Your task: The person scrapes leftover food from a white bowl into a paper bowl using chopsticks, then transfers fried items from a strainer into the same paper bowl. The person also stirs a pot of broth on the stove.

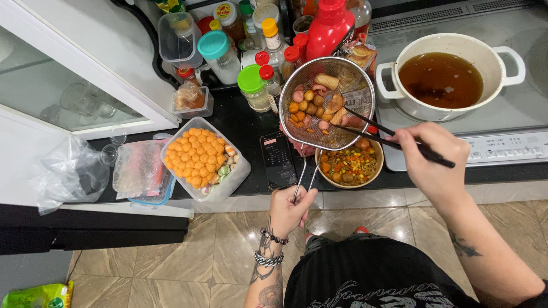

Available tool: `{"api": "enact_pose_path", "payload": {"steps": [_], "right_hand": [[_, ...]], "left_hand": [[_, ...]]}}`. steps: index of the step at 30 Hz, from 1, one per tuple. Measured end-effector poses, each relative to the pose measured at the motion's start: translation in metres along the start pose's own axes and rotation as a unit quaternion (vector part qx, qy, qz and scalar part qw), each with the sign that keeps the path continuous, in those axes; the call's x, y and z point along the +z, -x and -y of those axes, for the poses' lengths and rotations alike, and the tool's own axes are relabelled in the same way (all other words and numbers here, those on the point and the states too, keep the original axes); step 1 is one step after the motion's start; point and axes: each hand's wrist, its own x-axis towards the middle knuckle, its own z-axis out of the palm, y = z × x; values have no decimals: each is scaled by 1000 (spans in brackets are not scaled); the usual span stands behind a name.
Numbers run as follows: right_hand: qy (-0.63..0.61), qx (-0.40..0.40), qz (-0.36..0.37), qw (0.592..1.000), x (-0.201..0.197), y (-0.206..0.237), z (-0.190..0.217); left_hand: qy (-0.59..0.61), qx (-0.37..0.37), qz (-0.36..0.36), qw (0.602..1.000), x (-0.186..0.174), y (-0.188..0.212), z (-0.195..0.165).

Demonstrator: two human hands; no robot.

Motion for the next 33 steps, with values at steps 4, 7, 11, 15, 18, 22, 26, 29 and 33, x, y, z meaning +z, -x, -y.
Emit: {"api": "enact_pose_path", "payload": {"steps": [4,7,11,15,18,22,26,29,33], "right_hand": [[-48,51,19,997,-3,-5,-5],[-56,31,10,998,-1,-2,-4],[-73,17,9,997,2,3,2],[-51,13,29,998,1,8,9],[-122,11,37,992,-2,11,8],[-202,56,11,978,-7,13,2],[-170,77,-9,982,-3,9,-1],[-64,33,1,997,6,4,0],[-106,72,-6,992,15,4,2]], "left_hand": [[-6,-2,-6,1000,-2,1,-3],[0,-1,-9,1000,0,2,-3],[34,-9,-13,999,3,1,-1],[46,-26,-16,998,5,2,3],[65,-16,-24,997,6,2,6],[76,-35,-26,996,5,2,7],[76,-28,-22,996,5,4,6],[63,-26,-18,998,6,3,7],[8,-4,-20,1000,7,0,5]]}}
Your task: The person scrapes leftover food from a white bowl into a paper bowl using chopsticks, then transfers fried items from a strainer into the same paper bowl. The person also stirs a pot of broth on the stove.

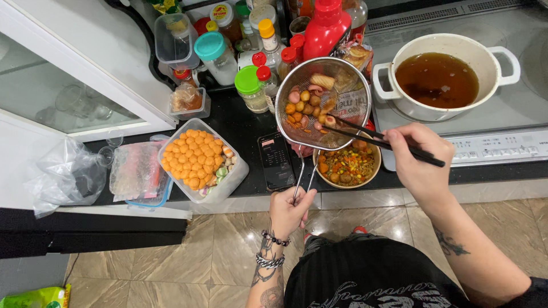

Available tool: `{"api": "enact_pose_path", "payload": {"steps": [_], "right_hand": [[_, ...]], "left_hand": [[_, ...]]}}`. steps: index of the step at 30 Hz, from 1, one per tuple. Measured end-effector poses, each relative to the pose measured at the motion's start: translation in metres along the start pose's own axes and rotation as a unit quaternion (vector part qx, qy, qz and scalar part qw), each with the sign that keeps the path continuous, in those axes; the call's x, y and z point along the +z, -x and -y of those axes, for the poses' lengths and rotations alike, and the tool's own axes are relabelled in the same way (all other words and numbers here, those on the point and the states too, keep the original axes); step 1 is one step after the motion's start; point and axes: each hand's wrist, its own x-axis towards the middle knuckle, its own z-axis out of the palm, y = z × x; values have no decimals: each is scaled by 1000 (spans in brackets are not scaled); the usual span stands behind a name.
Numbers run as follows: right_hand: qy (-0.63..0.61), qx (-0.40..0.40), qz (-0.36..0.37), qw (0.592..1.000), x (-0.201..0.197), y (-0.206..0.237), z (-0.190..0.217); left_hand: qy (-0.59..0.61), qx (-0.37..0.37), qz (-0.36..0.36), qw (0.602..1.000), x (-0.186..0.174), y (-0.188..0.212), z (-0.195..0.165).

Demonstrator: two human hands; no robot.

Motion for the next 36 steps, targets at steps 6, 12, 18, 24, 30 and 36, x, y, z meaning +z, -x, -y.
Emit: {"api": "enact_pose_path", "payload": {"steps": [6,12,18,24,30,36], "right_hand": [[-34,-34,-13,999,-13,8,-8],[-207,24,-76,975,-68,15,-40],[-178,158,-57,970,-141,6,-88],[-80,175,6,981,-109,16,-82],[19,183,26,983,-59,3,-41],[52,193,40,979,-54,-4,-15]], "left_hand": [[49,-11,0,999,1,2,-3],[41,-16,-2,999,-4,4,1],[24,0,-5,1000,-6,7,3],[21,1,-9,1000,-4,5,5],[4,3,0,1000,-4,5,5],[-3,-9,0,1000,-1,7,3]]}}
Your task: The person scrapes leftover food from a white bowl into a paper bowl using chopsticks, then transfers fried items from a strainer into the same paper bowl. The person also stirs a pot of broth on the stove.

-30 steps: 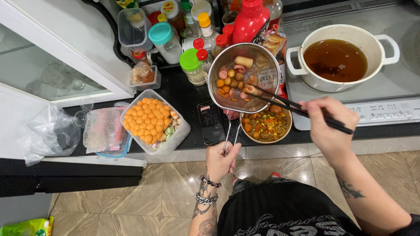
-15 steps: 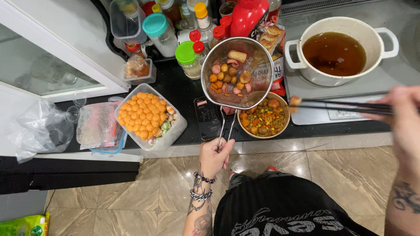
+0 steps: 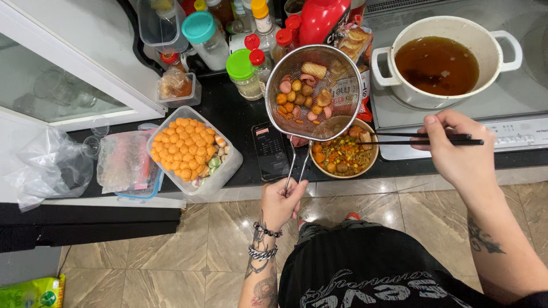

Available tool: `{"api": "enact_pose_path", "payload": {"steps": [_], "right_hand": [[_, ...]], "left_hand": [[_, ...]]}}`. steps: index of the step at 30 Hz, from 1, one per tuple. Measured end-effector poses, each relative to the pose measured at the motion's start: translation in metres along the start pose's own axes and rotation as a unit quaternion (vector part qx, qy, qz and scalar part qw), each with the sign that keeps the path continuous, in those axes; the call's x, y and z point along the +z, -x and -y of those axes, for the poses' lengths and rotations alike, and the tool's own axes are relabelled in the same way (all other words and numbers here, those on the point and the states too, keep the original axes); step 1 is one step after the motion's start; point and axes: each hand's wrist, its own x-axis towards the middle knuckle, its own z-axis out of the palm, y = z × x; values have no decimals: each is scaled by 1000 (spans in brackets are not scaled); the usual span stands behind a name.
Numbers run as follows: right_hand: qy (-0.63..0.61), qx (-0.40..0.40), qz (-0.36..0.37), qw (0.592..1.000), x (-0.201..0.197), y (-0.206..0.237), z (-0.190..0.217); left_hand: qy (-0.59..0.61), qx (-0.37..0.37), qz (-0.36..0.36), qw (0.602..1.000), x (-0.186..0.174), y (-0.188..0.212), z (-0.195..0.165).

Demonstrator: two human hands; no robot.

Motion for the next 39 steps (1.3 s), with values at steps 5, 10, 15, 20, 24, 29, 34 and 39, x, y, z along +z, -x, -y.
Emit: {"api": "enact_pose_path", "payload": {"steps": [5,10,15,20,24,29,34,39], "right_hand": [[24,-25,-6,999,-4,5,6],[46,-14,-2,999,-3,4,3],[8,-13,-8,1000,-12,1,4],[46,-17,0,999,-1,1,13],[115,-36,16,993,3,1,21],[131,-44,14,990,-14,0,17],[-153,-52,-40,986,-39,-14,7],[-149,-154,0,977,-21,-8,11]], "left_hand": [[2,5,-1,1000,0,0,1],[7,9,-5,1000,1,-2,2],[13,-5,-3,1000,1,-3,4],[14,4,-2,1000,3,-4,6],[11,-6,-2,1000,4,-5,5],[-5,-11,-6,1000,4,-5,3],[4,-14,-4,1000,-5,-7,8],[6,-10,7,1000,-8,-9,14]]}}
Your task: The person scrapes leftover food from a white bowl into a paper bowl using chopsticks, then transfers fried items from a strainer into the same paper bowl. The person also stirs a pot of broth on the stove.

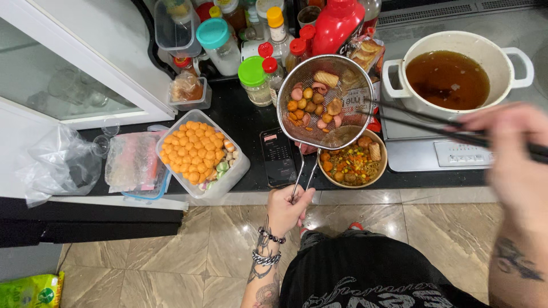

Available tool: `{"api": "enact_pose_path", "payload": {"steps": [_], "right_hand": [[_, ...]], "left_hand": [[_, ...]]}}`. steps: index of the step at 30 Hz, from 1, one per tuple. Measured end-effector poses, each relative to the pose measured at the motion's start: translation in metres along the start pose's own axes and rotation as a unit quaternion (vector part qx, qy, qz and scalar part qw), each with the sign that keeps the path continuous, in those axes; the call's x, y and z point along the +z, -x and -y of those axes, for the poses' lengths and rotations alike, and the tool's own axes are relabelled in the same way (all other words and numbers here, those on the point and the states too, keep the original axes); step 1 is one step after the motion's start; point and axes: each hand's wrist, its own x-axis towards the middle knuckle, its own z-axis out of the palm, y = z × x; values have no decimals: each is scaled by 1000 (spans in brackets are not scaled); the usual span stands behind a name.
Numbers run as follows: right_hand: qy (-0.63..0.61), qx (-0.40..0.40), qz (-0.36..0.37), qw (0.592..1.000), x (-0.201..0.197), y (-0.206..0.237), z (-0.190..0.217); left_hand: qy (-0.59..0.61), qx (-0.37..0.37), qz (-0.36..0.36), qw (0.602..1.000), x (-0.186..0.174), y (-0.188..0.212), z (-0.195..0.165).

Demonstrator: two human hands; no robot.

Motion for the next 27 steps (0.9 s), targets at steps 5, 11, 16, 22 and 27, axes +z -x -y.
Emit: {"api": "enact_pose_path", "payload": {"steps": [5,11,16,22,27], "right_hand": [[145,-113,47,982,43,-3,-3],[192,-129,43,972,52,-1,-2],[159,-89,13,983,45,-2,-13],[22,-10,-41,999,25,0,-46],[-234,69,-111,963,-31,11,-106]], "left_hand": [[19,2,13,1000,4,0,1],[9,-5,16,1000,7,2,-2],[3,7,12,1000,8,2,-6],[-4,10,4,1000,9,3,-9],[21,-4,0,1000,8,2,-10]]}}
